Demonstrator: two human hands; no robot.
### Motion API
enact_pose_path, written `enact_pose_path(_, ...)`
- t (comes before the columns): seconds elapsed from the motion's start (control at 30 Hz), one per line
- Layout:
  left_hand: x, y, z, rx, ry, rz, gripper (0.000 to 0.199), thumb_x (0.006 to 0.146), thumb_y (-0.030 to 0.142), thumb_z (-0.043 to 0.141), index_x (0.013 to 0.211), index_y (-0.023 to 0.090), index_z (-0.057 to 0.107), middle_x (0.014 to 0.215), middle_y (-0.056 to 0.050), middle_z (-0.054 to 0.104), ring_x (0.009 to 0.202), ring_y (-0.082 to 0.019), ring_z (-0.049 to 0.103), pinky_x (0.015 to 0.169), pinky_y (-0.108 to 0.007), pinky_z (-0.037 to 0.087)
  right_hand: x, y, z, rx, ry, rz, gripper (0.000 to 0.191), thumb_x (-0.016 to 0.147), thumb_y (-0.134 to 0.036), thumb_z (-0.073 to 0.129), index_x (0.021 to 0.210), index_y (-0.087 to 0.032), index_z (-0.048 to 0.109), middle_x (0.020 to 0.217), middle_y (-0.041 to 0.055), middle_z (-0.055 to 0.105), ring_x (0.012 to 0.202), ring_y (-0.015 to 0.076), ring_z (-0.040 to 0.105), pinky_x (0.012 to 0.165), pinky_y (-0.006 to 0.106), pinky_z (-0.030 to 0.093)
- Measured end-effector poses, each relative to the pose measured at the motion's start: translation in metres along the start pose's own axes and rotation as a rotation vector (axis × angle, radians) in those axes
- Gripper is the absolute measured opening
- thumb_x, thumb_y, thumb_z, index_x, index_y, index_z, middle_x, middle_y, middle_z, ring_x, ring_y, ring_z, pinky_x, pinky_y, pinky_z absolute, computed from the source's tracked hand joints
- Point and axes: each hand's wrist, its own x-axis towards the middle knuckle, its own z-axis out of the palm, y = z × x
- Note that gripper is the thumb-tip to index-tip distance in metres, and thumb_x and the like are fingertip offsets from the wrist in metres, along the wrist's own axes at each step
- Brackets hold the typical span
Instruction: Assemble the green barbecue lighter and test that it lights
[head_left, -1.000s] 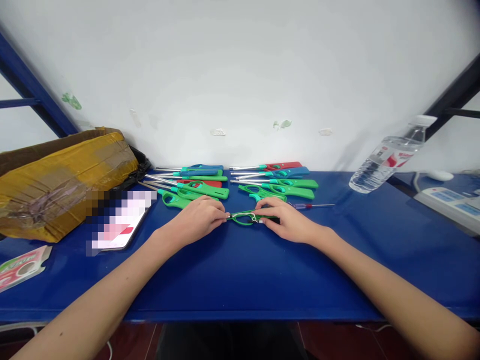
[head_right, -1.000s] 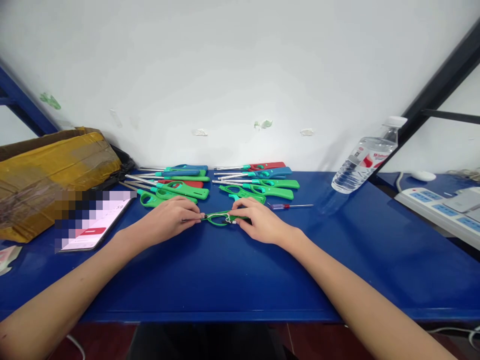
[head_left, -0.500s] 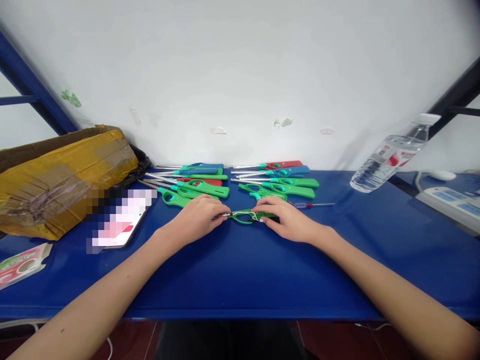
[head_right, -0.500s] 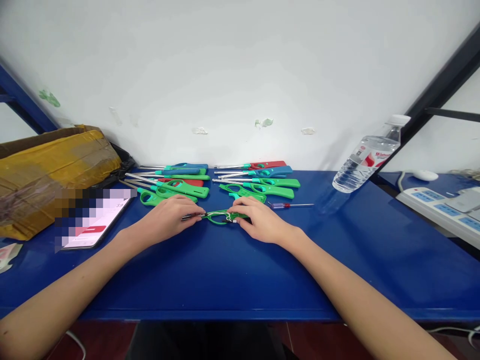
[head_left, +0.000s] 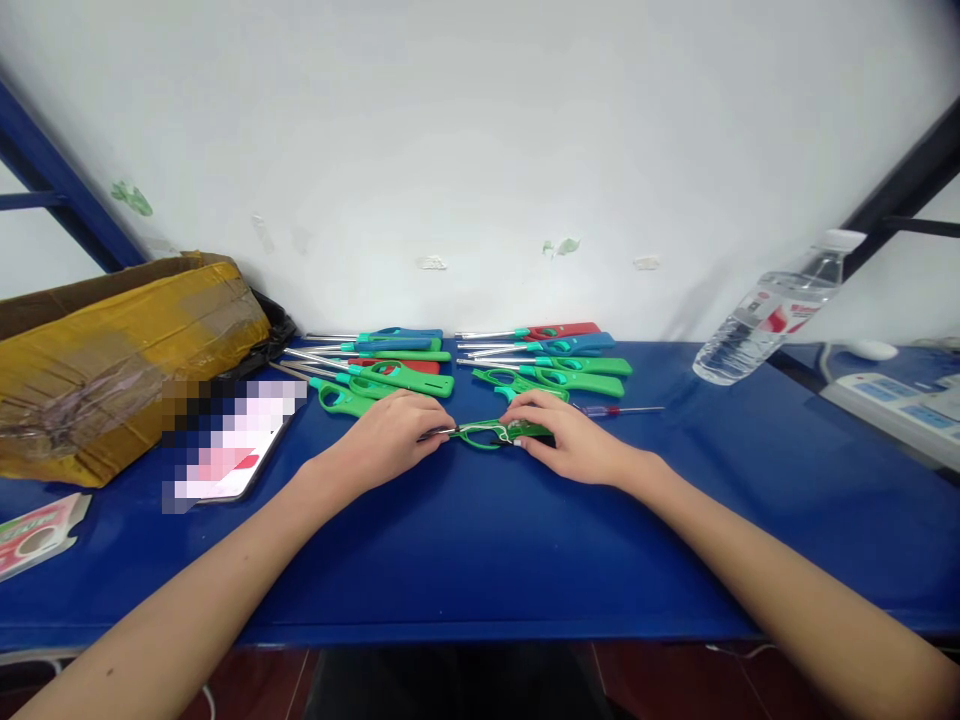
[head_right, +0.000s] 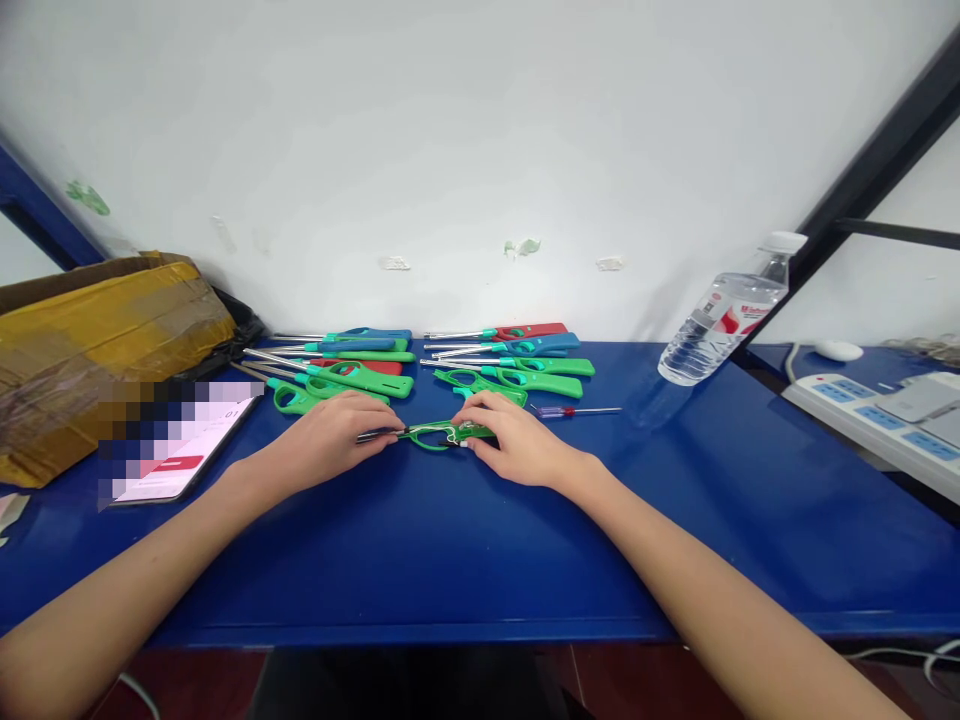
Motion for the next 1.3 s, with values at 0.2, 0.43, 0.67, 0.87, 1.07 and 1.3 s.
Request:
enact_pose_path(0.2, 0.0, -0.001, 0.002, 0.019, 0.0, -0.001, 0.013, 0.091, 0.017, 0.062, 0.096, 0.02, 0.073, 0.088, -0.002, 0.073, 0.082, -0.019, 0.067, 0.081, -0.032, 0.048, -0.003, 0.003, -0.012, -0.083, 0.04, -0.02, 0.026, 0.095, -0.025, 0.052, 0.117, -0.02, 0.066, 0.12, 0.0125, 0.062, 0.113, 0.0269, 0.058, 0.096, 0.046, 0.051)
enact_pose_path(0.43, -0.001, -0.002, 0.002, 0.03, 0.005, 0.004, 0.012, 0.091, 0.02, 0.062, 0.097, 0.02, 0.073, 0.089, -0.003, 0.073, 0.083, -0.019, 0.068, 0.083, -0.032, 0.049, -0.004, 0.006, -0.021, -0.151, 0.046, -0.01, 0.024, 0.095, -0.023, 0.052, 0.102, -0.02, 0.074, 0.114, 0.0116, 0.065, 0.107, 0.0271, 0.06, 0.093, 0.048, 0.051)
enact_pose_path(0.67, -0.001, -0.002, 0.003, 0.023, 0.031, 0.019, 0.016, 0.095, 0.025, 0.058, 0.097, 0.02, 0.072, 0.09, -0.004, 0.073, 0.083, -0.02, 0.068, 0.082, -0.033, 0.049, -0.003, 0.004, -0.021, -0.146, 0.057, -0.004, 0.022, 0.095, -0.023, 0.054, 0.1, -0.021, 0.075, 0.114, 0.0114, 0.066, 0.107, 0.0274, 0.061, 0.092, 0.049, 0.052)
enact_pose_path(0.87, -0.001, -0.001, 0.003, 0.031, 0.031, 0.01, 0.014, 0.095, 0.024, 0.058, 0.1, 0.02, 0.071, 0.089, -0.004, 0.072, 0.084, -0.021, 0.067, 0.08, -0.033, 0.049, -0.003, 0.005, -0.019, -0.135, 0.074, 0.002, 0.023, 0.094, -0.023, 0.054, 0.108, -0.021, 0.072, 0.114, 0.012, 0.066, 0.107, 0.0277, 0.061, 0.092, 0.049, 0.052)
enact_pose_path(1.07, -0.001, 0.002, 0.006, 0.01, 0.062, 0.005, 0.017, 0.095, 0.024, 0.058, 0.106, 0.019, 0.069, 0.101, -0.006, 0.07, 0.093, -0.022, 0.065, 0.081, -0.034, 0.05, -0.003, 0.006, -0.012, -0.115, 0.056, -0.052, 0.027, 0.096, -0.024, 0.052, 0.117, -0.021, 0.07, 0.116, 0.0123, 0.066, 0.107, 0.0269, 0.061, 0.092, 0.047, 0.053)
enact_pose_path(1.3, -0.001, 0.009, 0.013, -0.037, 0.111, 0.073, 0.025, 0.097, 0.024, 0.055, 0.119, 0.017, 0.064, 0.116, -0.011, 0.065, 0.106, -0.025, 0.061, 0.092, -0.039, 0.05, -0.003, 0.006, -0.01, -0.133, 0.024, -0.063, 0.03, 0.096, -0.018, 0.05, 0.117, -0.024, 0.071, 0.114, 0.0105, 0.068, 0.104, 0.0256, 0.064, 0.089, 0.044, 0.054)
